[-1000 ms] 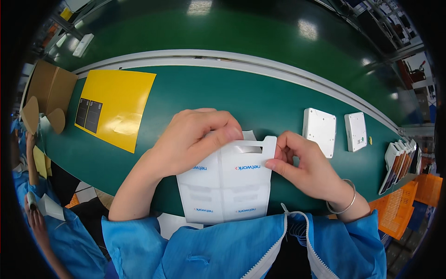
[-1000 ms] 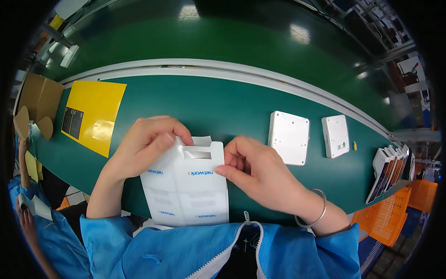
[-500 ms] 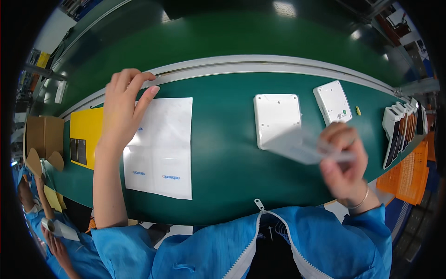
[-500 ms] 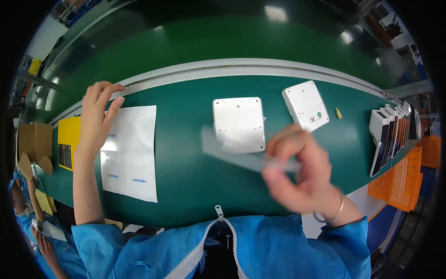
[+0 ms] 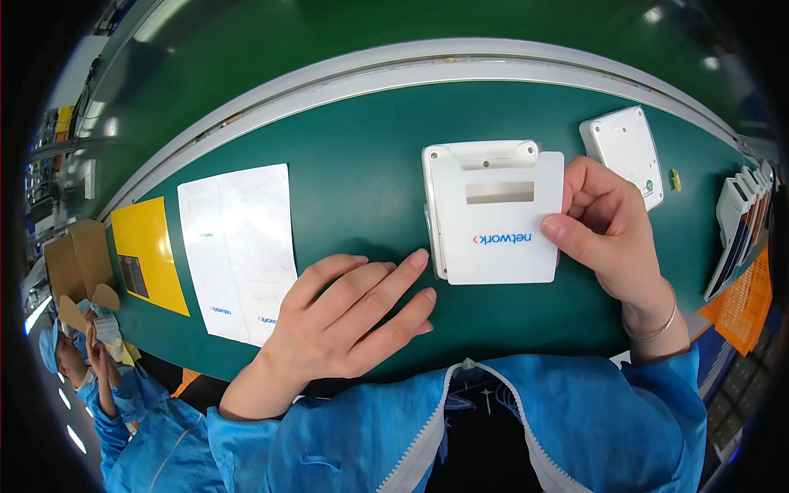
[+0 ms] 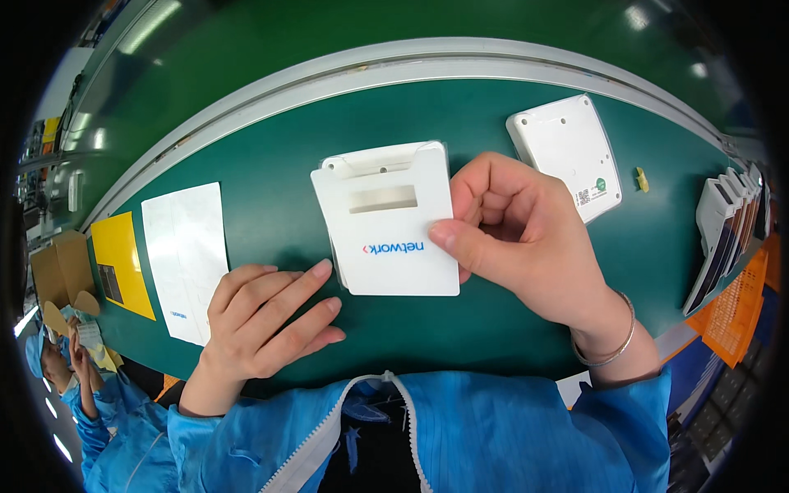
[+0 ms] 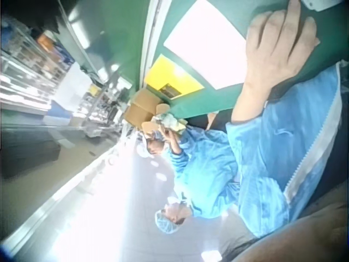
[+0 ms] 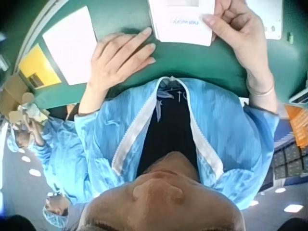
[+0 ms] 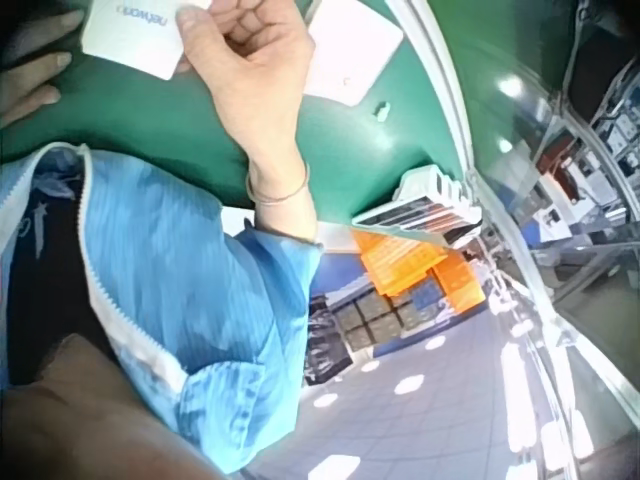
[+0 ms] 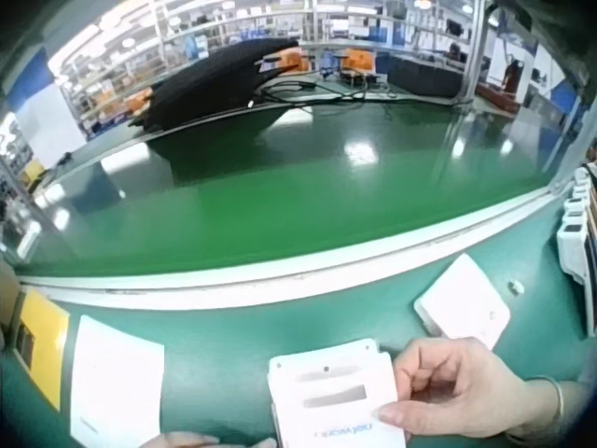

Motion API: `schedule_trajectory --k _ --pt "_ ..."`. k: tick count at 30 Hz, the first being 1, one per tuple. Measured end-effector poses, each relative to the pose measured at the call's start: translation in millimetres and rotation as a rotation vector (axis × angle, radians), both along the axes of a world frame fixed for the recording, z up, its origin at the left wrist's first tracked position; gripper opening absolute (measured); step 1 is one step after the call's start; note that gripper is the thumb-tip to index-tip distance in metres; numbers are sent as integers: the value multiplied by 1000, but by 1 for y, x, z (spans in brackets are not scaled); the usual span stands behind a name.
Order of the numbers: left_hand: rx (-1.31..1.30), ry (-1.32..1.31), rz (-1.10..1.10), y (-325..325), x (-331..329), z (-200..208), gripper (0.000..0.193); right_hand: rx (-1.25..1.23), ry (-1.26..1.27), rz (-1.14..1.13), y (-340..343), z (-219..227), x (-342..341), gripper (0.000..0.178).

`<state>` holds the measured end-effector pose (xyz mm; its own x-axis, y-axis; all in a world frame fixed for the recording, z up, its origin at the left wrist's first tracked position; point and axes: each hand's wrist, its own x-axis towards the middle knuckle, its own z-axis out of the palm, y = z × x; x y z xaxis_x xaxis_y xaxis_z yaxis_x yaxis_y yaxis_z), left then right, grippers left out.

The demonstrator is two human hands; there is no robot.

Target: The person applies labels to white electronic devices by hand, using a template guide to position the labels, then places the labeled devices into a cardboard box.

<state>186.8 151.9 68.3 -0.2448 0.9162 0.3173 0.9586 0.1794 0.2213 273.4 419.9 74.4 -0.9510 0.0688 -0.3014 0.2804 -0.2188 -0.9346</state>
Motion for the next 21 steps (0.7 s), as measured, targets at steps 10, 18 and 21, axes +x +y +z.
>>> schedule_trajectory --k 10,18,21 --pt "-8 -88 -10 3 -3 -11 38 39 -8 -44 -7 -1 -1 12" --pt "-1 -88 -14 2 -3 -11 38 77 4 -42 -8 1 -1 12" --pt "-3 -93 -20 2 -3 -10 38 84 0 -38 -8 2 0 12"
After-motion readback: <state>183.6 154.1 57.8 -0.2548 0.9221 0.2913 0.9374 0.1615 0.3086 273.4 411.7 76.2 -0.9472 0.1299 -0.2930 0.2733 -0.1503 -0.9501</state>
